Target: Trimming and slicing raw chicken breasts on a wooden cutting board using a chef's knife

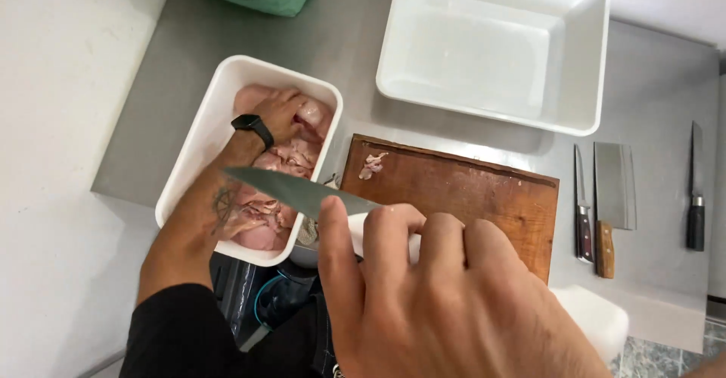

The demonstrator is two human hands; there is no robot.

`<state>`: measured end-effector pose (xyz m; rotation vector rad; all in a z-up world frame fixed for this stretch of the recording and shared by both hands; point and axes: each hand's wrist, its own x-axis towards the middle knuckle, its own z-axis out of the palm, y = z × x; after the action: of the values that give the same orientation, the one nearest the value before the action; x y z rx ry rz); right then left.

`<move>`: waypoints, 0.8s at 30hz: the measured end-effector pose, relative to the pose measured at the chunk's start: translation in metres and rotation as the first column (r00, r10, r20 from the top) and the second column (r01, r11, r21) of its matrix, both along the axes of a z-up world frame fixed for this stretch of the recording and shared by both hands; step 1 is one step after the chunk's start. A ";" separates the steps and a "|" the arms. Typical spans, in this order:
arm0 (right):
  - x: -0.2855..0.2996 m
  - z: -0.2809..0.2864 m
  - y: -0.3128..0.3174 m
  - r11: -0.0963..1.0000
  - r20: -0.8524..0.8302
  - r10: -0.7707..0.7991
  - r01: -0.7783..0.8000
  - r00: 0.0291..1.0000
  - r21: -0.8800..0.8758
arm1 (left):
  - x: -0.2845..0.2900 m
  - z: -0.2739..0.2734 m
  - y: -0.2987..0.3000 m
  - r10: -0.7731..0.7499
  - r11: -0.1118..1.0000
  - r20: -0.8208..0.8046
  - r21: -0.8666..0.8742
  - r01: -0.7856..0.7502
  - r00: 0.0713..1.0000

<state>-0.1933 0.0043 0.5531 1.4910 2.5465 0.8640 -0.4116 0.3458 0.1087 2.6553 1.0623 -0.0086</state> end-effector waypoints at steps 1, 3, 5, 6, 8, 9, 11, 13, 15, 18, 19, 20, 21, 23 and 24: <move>-0.001 0.001 -0.001 1.000 0.000 -0.003 0.003 1.000 0.009 | -0.004 -0.002 0.008 -0.003 1.000 0.000 0.009 0.003 1.000; -0.001 0.006 -0.007 0.996 -0.055 -0.053 0.048 0.997 -0.081 | 0.006 -0.011 0.021 -0.047 0.999 -0.041 -0.025 0.046 0.998; -0.002 0.001 -0.014 0.995 -0.098 -0.081 0.075 0.992 -0.061 | 0.016 0.014 0.010 -0.004 0.994 -0.126 -0.107 -0.010 0.992; -0.002 -0.001 -0.017 0.995 -0.136 -0.096 0.092 0.986 -0.036 | 0.024 0.029 0.008 0.045 0.981 -0.210 -0.175 -0.082 0.977; -0.005 -0.006 -0.023 0.993 -0.206 -0.115 0.116 0.972 -0.004 | 0.026 0.026 0.009 0.039 0.983 -0.234 -0.168 -0.079 0.972; -0.004 -0.010 -0.027 0.992 -0.273 -0.112 0.123 0.955 0.023 | 0.034 0.021 0.009 0.050 0.981 -0.257 -0.167 -0.096 0.965; -0.014 -0.025 -0.038 0.971 -0.310 -0.207 0.234 0.928 0.053 | 0.036 0.008 0.003 0.058 0.980 -0.321 -0.164 -0.115 0.945; -0.006 -0.038 -0.047 0.934 -0.339 -0.274 0.333 0.900 0.129 | 0.090 0.043 -0.009 0.088 0.984 -0.361 -0.115 -0.138 0.928; 0.002 -0.040 -0.061 0.922 -0.131 -0.261 0.288 0.956 0.261 | 0.085 0.162 -0.073 0.378 -0.116 -0.133 -0.989 -0.096 0.916; 0.028 -0.028 -0.084 0.941 -0.090 -0.206 0.223 0.974 0.256 | 0.095 0.140 -0.078 0.250 0.940 -0.559 -0.056 -0.337 0.791; 0.039 -0.026 -0.094 0.948 -0.105 -0.191 0.211 0.976 0.239 | 0.089 0.126 -0.090 0.255 0.933 -0.577 -0.063 -0.354 0.776; 0.051 -0.024 -0.100 0.959 -0.064 -0.181 0.191 0.981 0.208 | 0.082 0.121 -0.092 0.304 0.945 -0.489 0.047 -0.323 0.818; 0.062 -0.021 -0.106 0.969 -0.022 -0.168 0.170 0.985 0.177 | 0.074 0.118 -0.094 0.338 0.941 -0.396 0.163 -0.297 0.854; 0.079 -0.029 -0.123 0.974 -0.007 -0.139 0.138 0.990 0.181 | 0.045 0.077 -0.077 0.364 0.922 -0.271 0.241 -0.303 0.891; 0.093 -0.030 -0.132 0.974 0.049 -0.179 0.170 0.983 0.149 | 0.048 0.048 -0.069 0.299 0.926 -0.131 0.278 -0.255 0.945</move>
<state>-0.1005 -0.1275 0.5236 1.6697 2.3108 1.0698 -0.3633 0.2770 0.1570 2.7387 1.5909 -0.0449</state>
